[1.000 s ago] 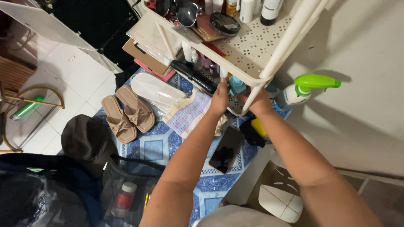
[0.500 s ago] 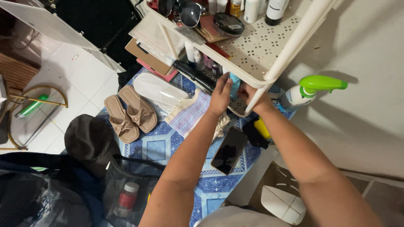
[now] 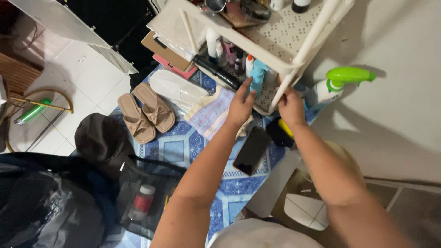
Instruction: The person unpacks items from plastic packaging at a table, folds a crocheted clothing item, and places toiletry bottles into a black zippered pouch. They then place the pouch and a phone into an open backpack on the table.
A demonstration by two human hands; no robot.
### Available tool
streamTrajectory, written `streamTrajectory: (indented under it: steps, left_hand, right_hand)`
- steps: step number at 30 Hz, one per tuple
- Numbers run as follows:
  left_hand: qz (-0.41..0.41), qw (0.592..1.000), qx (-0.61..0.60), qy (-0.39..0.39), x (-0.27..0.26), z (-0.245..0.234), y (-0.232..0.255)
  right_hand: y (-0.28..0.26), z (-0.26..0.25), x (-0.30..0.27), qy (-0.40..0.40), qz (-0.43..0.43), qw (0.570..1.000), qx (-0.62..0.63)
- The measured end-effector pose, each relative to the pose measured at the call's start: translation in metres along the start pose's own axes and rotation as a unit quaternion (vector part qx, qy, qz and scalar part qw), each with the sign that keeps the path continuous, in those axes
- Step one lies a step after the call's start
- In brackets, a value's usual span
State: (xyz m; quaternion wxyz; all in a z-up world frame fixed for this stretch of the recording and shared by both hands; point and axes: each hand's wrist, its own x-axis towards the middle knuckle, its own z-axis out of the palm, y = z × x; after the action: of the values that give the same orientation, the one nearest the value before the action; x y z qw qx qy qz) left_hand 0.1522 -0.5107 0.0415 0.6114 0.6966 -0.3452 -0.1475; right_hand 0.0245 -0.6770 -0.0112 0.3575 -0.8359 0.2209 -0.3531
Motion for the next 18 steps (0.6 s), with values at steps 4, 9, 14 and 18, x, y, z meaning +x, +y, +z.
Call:
streamTrajectory:
  steps: [4, 9, 14, 18]
  left_hand:
    - [-0.046, 0.998, -0.026, -0.02, -0.031, -0.008, 0.007]
    - [0.045, 0.999, 0.012, -0.008, -0.072, -0.028, 0.004]
    - [0.008, 0.998, 0.067, 0.008, -0.127, -0.078, 0.003]
    - [0.033, 0.986, 0.16, 0.03, -0.174, -0.139, 0.002]
  right_hand:
    - [0.008, 0.015, -0.047, 0.096, 0.049, 0.993, 0.055]
    - [-0.022, 0.028, -0.096, 0.063, 0.062, 0.991, 0.096]
    - [-0.094, 0.044, -0.133, -0.026, 0.04, 0.987, 0.154]
    - [-0.149, 0.069, -0.164, -0.092, 0.02, 0.988, 0.123]
